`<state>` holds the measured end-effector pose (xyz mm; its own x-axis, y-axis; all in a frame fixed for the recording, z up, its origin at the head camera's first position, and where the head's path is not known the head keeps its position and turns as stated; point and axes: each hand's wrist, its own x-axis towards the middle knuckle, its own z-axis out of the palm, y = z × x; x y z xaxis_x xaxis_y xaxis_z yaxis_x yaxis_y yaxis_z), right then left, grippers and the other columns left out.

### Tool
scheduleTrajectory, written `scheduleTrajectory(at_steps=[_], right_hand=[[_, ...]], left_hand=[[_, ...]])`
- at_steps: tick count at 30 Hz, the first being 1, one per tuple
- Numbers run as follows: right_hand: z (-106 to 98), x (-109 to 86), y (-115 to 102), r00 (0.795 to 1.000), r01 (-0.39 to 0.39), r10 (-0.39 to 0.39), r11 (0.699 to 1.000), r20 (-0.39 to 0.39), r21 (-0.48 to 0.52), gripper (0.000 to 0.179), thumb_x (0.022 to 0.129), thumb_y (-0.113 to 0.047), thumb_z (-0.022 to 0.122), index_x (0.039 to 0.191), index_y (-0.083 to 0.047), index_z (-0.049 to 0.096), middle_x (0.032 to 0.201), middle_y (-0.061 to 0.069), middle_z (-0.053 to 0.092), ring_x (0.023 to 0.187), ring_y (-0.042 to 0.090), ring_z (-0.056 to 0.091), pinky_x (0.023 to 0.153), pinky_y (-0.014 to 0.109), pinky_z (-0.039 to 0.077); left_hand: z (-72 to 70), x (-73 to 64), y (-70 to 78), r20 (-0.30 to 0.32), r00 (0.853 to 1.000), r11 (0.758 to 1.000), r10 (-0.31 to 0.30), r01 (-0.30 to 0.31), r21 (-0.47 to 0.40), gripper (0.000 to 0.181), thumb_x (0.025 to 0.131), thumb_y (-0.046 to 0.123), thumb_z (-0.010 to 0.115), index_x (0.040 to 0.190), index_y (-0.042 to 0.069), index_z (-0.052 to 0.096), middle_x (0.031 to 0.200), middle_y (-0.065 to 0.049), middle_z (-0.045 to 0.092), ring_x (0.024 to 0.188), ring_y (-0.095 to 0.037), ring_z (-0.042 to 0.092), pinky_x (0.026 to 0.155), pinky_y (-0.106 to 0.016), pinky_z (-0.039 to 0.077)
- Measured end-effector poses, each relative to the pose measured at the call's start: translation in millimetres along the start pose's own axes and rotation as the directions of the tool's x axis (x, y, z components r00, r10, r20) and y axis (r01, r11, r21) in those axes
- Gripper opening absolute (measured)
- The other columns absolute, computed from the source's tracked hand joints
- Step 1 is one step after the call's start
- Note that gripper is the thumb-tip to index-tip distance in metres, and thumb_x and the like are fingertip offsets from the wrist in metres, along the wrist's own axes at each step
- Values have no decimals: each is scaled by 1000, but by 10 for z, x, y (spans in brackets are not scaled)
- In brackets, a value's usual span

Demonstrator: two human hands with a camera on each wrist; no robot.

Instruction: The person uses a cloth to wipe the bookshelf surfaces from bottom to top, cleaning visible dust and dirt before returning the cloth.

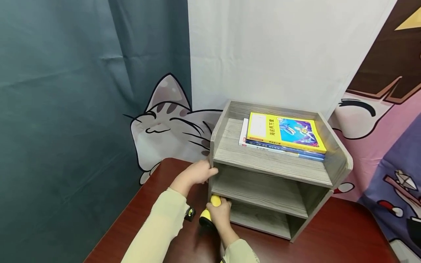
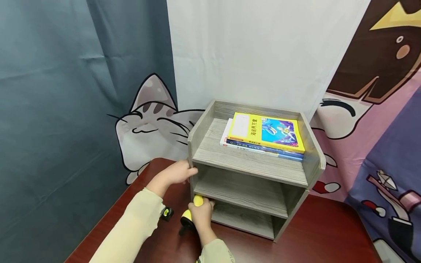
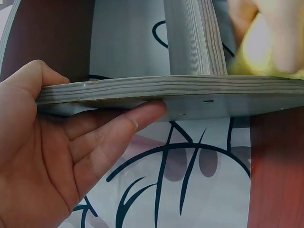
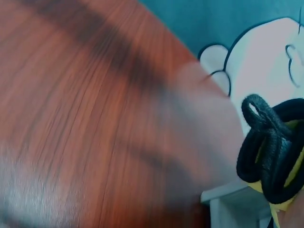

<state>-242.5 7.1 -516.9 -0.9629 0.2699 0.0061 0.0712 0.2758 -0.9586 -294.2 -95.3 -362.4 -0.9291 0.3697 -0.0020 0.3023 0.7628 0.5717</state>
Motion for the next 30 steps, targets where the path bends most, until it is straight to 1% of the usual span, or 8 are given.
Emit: scheduleTrajectory(at_steps=[4,6,11,18,21,24,26,30], right_hand=[[32,-48,-93,1000,10,-7,996,-25,93,42,67,-4,65,104,12,54,94,17,37,71,24,47,55,31,44],[51,-58,-99,999,17,-13,991,-36,132,39,67,-3,65,103,10,55,94,16,36,71,23,47,56,31,44],[91,-59,-38,997,55,-47,989,-58,137,32,66,-3,66,96,5,59,92,13,35,69,21,45,54,29,43],[113,-41,83,996,67,-60,992,-71,105,29,66,-6,68,94,-2,61,90,12,36,69,21,44,54,29,41],[101,-35,133,996,74,-71,996,-55,40,29,67,-10,68,94,-2,62,89,13,37,68,22,44,54,30,41],[81,-24,217,995,86,-89,993,-33,-85,37,67,-13,68,102,-1,63,91,14,39,69,23,44,56,32,41],[70,-13,285,994,100,-107,978,-25,-183,41,66,-14,69,104,0,64,92,14,42,72,24,45,60,35,41],[44,-8,383,986,157,-167,929,-2,-336,47,63,-16,70,107,2,65,95,18,46,80,30,50,67,41,43]], left_hand=[[-29,-11,-13,-6,1000,1000,-8,8,-11,39,91,24,49,125,7,45,52,-2,48,42,-16,48,46,-28,42],[-36,-13,-11,-9,1000,1000,-6,5,-8,38,91,24,49,124,6,46,51,-2,48,42,-16,48,45,-28,40],[-39,-7,-3,-16,1000,1000,-2,2,-4,38,91,24,49,122,3,48,49,-2,46,41,-15,46,42,-27,37],[-26,9,-10,-11,1000,1000,-1,1,-10,39,91,27,48,124,6,47,49,-1,46,42,-14,46,45,-26,39],[-18,12,-22,-17,1000,1000,-10,10,-5,36,90,27,48,118,5,51,49,0,45,42,-14,46,44,-27,38],[-5,13,-29,-20,1000,1000,-20,20,1,36,90,27,48,116,3,52,48,0,45,42,-14,46,45,-27,38],[4,10,-25,-20,1000,1000,-21,21,9,36,89,28,48,115,3,52,48,0,44,43,-13,46,45,-27,38],[23,9,-13,-20,1000,1000,-13,13,12,40,89,28,48,119,2,51,48,1,44,43,-13,45,46,-27,39]])
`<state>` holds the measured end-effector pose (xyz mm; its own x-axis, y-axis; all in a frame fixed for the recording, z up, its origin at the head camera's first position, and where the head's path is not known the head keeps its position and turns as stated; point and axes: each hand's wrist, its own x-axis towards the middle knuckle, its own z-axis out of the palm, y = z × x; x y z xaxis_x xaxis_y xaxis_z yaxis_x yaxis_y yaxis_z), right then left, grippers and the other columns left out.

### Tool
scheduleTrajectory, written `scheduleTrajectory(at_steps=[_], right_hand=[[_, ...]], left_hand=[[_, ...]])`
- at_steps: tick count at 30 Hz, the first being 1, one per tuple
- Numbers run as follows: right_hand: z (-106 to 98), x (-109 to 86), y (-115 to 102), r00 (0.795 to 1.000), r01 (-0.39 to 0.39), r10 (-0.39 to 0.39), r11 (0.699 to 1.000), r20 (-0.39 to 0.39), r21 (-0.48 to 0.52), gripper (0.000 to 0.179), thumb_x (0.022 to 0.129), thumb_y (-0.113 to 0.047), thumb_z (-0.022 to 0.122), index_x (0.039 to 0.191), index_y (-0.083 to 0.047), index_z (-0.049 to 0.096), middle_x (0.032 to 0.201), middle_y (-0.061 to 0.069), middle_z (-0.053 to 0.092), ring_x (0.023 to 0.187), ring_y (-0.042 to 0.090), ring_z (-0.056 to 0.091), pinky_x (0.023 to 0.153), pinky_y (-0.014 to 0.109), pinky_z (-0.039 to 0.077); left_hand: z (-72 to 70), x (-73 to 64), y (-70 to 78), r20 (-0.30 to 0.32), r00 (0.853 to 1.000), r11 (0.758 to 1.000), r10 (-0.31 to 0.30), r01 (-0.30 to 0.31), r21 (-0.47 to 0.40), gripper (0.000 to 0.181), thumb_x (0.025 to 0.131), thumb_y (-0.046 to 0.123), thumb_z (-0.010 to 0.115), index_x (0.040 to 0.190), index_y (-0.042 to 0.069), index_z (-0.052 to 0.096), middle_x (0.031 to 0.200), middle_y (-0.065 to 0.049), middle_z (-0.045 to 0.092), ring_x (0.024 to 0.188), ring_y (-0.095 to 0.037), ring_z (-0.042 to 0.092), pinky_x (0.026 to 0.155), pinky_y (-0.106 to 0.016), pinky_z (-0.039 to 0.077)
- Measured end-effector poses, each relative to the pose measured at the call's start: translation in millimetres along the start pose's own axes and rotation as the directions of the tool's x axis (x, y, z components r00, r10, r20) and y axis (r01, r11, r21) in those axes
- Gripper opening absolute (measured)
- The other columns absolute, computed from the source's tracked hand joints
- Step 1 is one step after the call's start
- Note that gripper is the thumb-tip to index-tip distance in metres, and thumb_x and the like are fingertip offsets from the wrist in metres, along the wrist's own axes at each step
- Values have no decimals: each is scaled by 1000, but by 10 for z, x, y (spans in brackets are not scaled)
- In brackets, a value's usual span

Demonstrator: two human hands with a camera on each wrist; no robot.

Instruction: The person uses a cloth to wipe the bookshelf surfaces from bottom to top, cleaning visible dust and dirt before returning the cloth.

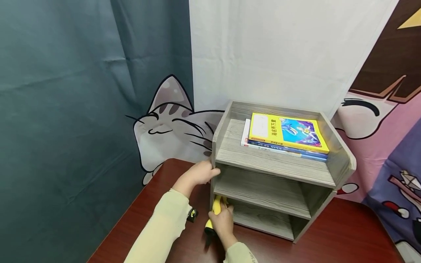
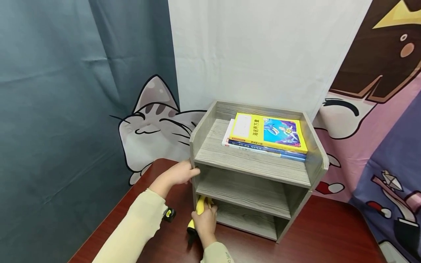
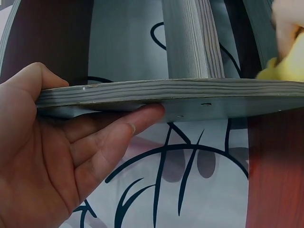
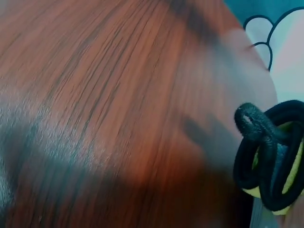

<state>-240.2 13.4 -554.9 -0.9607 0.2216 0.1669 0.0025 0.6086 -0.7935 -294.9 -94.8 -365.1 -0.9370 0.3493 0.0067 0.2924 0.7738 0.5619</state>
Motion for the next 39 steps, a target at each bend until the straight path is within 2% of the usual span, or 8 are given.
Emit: scheduleTrajectory(at_steps=[5,10,18,25,30,33,37,39], right_hand=[[12,6,57,998,61,-58,989,25,-134,52,63,-18,71,110,3,64,99,25,49,90,41,51,71,48,45],[17,25,64,993,116,-101,953,65,-282,50,62,-18,74,106,3,64,99,27,48,89,43,49,72,49,46],[0,65,71,970,241,-201,829,134,-504,61,63,-23,79,112,6,59,95,26,49,81,41,47,74,45,44],[-104,94,136,945,326,-273,740,179,-588,51,60,-19,77,104,3,62,92,25,50,79,39,49,59,42,48],[-414,94,260,938,346,-285,724,198,-596,50,57,-21,80,100,-1,63,88,22,51,79,37,50,58,43,48],[-748,20,306,919,395,-314,722,240,-568,54,57,-23,81,104,-3,65,90,20,50,80,36,50,58,43,48],[-1347,-146,330,883,468,-354,710,307,-526,57,57,-23,79,110,-6,67,91,15,49,80,31,51,57,42,46],[-1669,-205,309,887,461,-348,713,304,-529,57,56,-23,78,110,-8,67,89,12,48,78,28,50,56,39,45]], left_hand=[[7,11,-3,0,1000,1000,0,0,5,37,89,28,48,116,3,53,47,2,42,42,-12,43,45,-27,36],[3,3,0,-3,1000,1000,1,-1,10,35,90,28,48,114,4,53,46,2,41,41,-12,41,45,-27,35],[2,-3,15,-7,1000,1000,-13,13,25,34,90,30,47,114,6,53,49,1,45,43,-13,44,48,-28,37],[0,12,5,14,999,999,-28,28,19,38,91,31,45,119,5,50,50,1,45,45,-14,45,49,-29,38],[23,37,12,29,1000,1000,3,-2,-28,45,92,28,44,131,6,41,58,-6,53,50,-15,49,52,-30,41],[0,7,-19,14,999,994,30,-28,-105,59,92,34,50,140,6,30,86,-14,63,66,-19,59,62,-34,48],[-148,-83,-52,-65,997,976,34,-47,-213,94,80,56,62,150,23,7,127,-17,54,108,-28,56,91,-45,41],[-269,-127,-34,-112,993,965,35,-62,-254,98,76,63,61,148,35,1,132,-15,49,108,-31,56,92,-49,40]])
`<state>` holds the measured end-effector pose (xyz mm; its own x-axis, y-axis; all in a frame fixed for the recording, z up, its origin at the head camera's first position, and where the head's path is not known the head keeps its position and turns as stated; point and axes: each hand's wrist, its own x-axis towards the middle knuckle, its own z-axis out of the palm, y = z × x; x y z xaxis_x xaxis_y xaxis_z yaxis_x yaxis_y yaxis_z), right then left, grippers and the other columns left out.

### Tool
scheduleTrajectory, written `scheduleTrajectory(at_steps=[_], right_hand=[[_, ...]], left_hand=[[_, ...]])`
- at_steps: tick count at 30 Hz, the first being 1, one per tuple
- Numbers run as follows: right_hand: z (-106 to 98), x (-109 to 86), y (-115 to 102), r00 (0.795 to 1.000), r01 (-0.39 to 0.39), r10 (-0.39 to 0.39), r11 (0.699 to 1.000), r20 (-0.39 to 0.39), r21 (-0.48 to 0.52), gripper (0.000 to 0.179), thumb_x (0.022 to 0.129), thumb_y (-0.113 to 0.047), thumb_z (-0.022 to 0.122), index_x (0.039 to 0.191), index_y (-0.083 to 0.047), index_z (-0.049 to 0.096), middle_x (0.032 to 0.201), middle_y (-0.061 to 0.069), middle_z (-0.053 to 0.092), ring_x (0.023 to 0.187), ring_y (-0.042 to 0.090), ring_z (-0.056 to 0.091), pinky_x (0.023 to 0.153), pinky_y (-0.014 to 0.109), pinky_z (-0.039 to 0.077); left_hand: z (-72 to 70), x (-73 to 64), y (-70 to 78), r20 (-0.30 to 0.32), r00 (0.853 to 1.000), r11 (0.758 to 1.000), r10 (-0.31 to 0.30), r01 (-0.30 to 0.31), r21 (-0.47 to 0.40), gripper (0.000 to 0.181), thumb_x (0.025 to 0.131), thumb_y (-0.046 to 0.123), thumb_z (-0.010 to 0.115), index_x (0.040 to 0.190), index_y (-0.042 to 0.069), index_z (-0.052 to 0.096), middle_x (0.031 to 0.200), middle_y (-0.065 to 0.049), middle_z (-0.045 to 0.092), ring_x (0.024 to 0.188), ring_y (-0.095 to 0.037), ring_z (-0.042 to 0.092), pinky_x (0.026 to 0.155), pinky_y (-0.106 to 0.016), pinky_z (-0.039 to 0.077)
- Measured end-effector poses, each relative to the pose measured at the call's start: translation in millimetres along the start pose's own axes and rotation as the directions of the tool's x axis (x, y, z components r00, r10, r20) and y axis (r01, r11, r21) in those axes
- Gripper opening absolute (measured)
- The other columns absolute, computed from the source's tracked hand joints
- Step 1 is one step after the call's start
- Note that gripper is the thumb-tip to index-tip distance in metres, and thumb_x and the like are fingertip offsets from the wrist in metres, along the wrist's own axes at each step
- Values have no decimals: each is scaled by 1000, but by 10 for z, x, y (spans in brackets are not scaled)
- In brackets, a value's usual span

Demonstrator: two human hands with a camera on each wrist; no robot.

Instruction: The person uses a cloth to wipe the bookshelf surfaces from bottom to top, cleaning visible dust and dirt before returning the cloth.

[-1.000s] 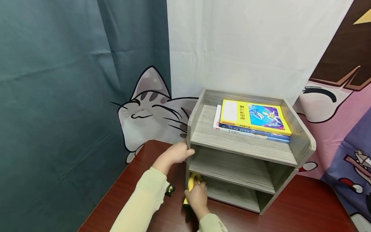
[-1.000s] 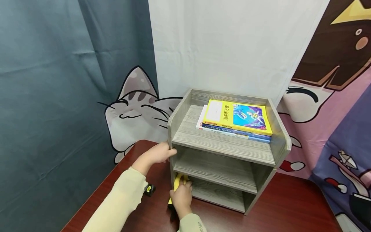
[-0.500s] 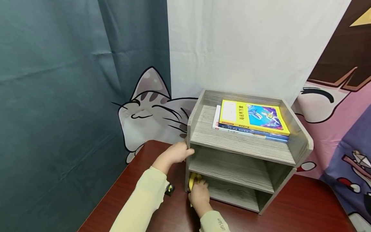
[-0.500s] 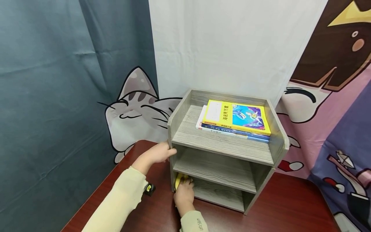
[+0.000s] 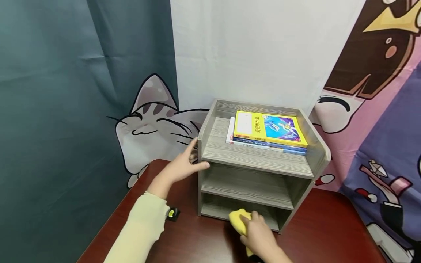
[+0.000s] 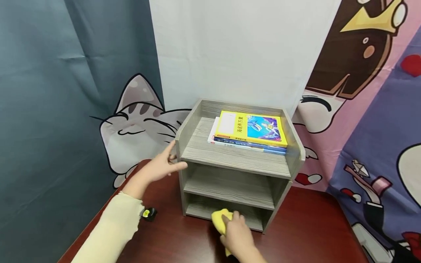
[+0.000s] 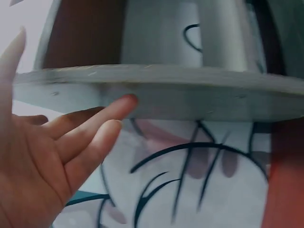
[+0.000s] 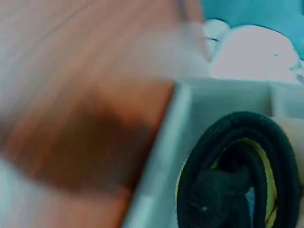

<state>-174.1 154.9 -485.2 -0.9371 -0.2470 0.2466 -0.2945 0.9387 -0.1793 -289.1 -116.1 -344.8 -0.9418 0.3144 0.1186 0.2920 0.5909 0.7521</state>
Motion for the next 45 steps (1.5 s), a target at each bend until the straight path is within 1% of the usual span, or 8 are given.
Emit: scheduleTrajectory(at_steps=[5,10,12,15,19,22,33,45], right_hand=[[-639,-49,218,995,-19,15,999,-99,-36,53,56,-20,76,109,-13,69,86,8,47,75,25,48,54,36,42],[-1025,63,344,970,-11,-10,996,-244,-85,53,57,-16,76,110,-14,68,94,14,49,81,31,47,52,41,43],[-1044,115,389,948,5,-48,990,-314,-138,57,55,-13,78,111,-11,66,99,18,49,81,34,47,49,42,44],[-937,210,450,894,45,-156,964,-420,-262,55,57,-5,73,111,-4,63,99,25,49,74,38,45,45,40,42],[-698,318,505,849,12,-221,916,-480,-401,36,72,1,50,105,7,61,90,26,47,66,37,42,40,37,38],[-557,339,533,860,-65,-158,909,-484,-412,33,78,-1,40,102,10,61,84,24,46,67,37,43,38,38,38],[-477,367,474,922,-237,161,954,-353,-182,56,58,-17,76,102,11,57,91,31,47,75,44,48,47,50,46],[-361,581,-70,945,-212,166,967,-281,-142,53,61,-23,76,104,5,60,92,25,48,83,40,51,47,47,48]], left_hand=[[-256,-18,134,-97,993,998,67,-68,-12,81,84,65,46,146,42,-2,134,-12,48,93,-30,63,80,-48,46],[-285,51,241,-176,984,992,41,-19,125,82,83,70,39,146,41,-6,132,-10,51,113,-34,53,93,-53,37],[-254,86,266,-205,978,984,34,3,180,81,85,68,40,146,40,-6,130,-13,53,114,-38,51,92,-54,37],[-202,137,281,-240,969,963,60,7,271,74,91,52,39,148,35,-5,98,-18,66,87,-36,61,76,-49,45],[-153,177,287,-264,961,939,78,18,343,71,89,36,37,148,34,-2,53,-10,49,48,-25,44,50,-38,36],[-139,181,300,-249,966,937,75,18,350,71,89,36,36,148,35,-2,51,-7,46,47,-22,42,49,-35,34],[-169,168,339,-214,970,933,118,-34,359,73,88,34,38,149,32,-4,53,-7,47,50,-23,45,49,-34,36],[-81,198,394,-202,969,931,145,-64,361,72,90,33,37,149,31,-4,50,-5,45,45,-21,42,46,-33,34]])
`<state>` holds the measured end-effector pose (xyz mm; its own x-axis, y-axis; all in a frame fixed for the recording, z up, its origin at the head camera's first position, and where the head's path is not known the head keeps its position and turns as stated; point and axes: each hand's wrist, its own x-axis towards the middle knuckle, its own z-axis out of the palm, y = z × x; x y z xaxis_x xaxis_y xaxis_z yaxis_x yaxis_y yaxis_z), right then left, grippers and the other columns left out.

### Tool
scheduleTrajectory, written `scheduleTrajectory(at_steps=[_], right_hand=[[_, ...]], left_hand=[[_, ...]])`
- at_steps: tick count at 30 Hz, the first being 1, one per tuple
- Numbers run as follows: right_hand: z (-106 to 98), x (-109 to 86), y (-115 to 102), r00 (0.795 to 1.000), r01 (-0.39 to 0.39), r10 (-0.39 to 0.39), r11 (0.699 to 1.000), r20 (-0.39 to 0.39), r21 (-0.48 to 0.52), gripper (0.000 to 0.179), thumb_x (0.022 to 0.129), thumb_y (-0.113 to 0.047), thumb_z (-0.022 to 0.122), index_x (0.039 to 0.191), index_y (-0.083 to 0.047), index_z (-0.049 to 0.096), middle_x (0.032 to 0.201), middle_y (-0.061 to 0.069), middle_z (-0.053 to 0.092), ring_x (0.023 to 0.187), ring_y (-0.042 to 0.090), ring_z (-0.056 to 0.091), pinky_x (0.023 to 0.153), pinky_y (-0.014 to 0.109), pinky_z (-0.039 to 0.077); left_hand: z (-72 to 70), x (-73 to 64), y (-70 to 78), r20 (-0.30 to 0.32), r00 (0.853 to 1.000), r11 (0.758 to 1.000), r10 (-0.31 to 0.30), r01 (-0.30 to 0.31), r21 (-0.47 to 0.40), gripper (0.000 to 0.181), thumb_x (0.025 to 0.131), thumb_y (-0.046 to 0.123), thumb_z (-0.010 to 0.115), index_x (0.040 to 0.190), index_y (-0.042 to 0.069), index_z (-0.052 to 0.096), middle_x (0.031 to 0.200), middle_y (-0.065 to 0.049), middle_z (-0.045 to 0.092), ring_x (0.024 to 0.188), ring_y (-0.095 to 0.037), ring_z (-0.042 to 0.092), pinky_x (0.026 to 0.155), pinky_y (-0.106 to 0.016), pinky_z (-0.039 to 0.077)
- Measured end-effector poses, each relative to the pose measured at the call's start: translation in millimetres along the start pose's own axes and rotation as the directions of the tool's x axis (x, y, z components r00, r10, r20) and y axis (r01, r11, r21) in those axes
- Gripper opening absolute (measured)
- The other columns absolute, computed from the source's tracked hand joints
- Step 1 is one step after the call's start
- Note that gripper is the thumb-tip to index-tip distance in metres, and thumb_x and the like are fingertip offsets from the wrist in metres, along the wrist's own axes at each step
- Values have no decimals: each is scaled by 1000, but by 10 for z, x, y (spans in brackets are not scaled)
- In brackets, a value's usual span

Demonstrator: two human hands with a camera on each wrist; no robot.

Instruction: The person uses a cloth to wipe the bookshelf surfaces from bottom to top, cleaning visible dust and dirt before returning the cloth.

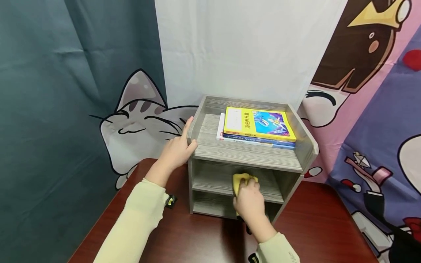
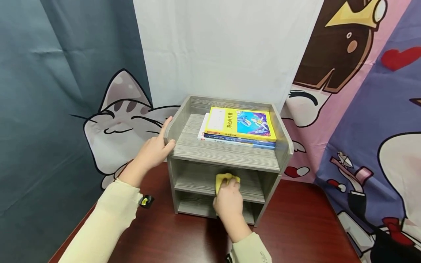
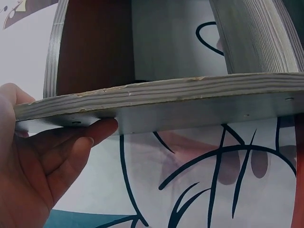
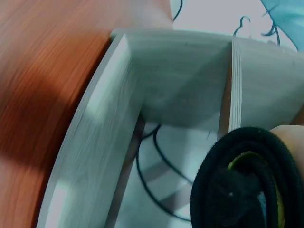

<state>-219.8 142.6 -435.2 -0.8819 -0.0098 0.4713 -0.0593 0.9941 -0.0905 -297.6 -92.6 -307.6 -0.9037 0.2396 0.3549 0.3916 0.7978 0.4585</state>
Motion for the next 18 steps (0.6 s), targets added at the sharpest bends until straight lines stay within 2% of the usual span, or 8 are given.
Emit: scheduleTrajectory(at_steps=[3,6,13,18], right_hand=[[-2,22,-79,1000,19,-19,1000,22,-3,54,63,-22,75,107,4,60,96,26,49,85,39,51,47,46,48],[-11,23,-41,1000,14,-14,1000,13,-11,55,61,-21,75,108,3,61,97,26,50,85,39,51,47,47,47],[-37,-42,221,999,22,-24,999,-48,-36,55,58,-15,72,109,3,62,95,26,53,82,40,51,45,48,45],[-66,-80,468,991,38,-45,997,-122,-64,51,54,-13,72,101,5,62,86,25,53,75,40,50,41,48,43]], left_hand=[[16,4,10,-2,1000,1000,1,-1,-6,71,89,33,36,149,30,-3,50,-5,45,45,-21,41,46,-33,33],[25,10,19,-9,1000,1000,0,-1,-3,71,89,33,36,149,31,-2,50,-5,45,45,-21,42,47,-34,34],[20,22,28,-1,1000,1000,7,-7,-8,71,89,34,36,148,33,-3,50,-5,46,48,-22,44,49,-35,35],[10,13,0,-5,1000,1000,-6,6,-4,71,89,33,36,148,33,-3,51,-6,46,48,-22,44,50,-35,35]])
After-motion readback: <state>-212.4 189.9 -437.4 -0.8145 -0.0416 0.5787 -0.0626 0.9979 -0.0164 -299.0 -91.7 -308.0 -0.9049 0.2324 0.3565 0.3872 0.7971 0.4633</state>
